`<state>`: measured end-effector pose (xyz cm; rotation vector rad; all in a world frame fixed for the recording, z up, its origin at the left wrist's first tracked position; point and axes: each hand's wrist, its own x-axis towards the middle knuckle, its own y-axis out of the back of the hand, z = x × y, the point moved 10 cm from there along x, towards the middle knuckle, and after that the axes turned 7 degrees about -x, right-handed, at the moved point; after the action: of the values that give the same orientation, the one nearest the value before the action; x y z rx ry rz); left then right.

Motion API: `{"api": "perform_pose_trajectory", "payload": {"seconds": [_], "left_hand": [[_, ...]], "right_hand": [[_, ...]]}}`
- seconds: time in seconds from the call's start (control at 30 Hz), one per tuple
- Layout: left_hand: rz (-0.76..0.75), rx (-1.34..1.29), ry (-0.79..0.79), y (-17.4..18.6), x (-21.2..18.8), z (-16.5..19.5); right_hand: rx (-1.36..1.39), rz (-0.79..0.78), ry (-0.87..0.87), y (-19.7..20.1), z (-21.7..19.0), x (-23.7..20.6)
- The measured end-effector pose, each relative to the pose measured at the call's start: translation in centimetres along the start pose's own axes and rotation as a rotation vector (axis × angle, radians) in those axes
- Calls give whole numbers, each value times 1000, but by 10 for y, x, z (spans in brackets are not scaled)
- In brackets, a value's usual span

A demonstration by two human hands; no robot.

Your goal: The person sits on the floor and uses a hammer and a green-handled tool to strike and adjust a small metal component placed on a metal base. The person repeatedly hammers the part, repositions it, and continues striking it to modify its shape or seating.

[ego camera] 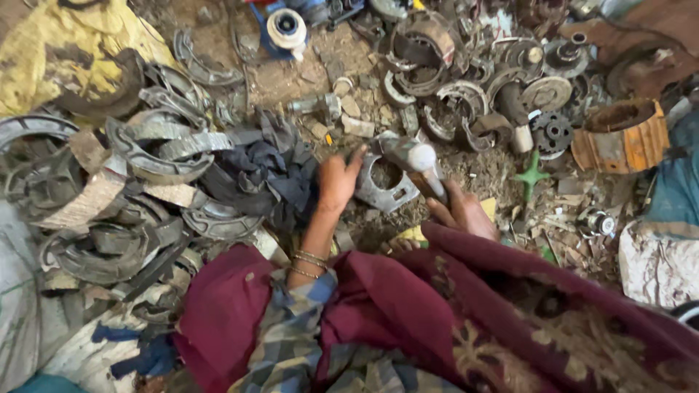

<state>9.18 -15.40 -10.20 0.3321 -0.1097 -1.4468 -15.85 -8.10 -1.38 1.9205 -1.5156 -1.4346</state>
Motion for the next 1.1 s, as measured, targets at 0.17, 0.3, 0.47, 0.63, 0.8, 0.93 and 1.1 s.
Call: {"api": "perform_pose_trajectory", "payload": {"seconds": [0.17, 0.3, 0.47, 0.63, 0.8, 0.93, 1.1], "left_hand": [[3, 18, 38, -4, -4, -4], [11, 27, 58, -2, -2, -6], [0, 76, 20, 1, 0, 3], [78, -18, -32, 12, 3, 6], [46, -144, 0, 7, 5, -1], [22, -97, 76, 4, 8, -8], [40, -122, -28, 12, 8, 6]], "right_hand": [[190, 215, 438, 57, -26, -27], [282, 250, 489, 67, -15, -32], [164, 127, 306, 15, 1, -5], [-64, 34, 76, 12, 20, 2], [303, 256, 547, 70, -8, -31], [317, 273, 626, 60, -9, -19], [-74, -97, 91, -12, 22, 24]]}}
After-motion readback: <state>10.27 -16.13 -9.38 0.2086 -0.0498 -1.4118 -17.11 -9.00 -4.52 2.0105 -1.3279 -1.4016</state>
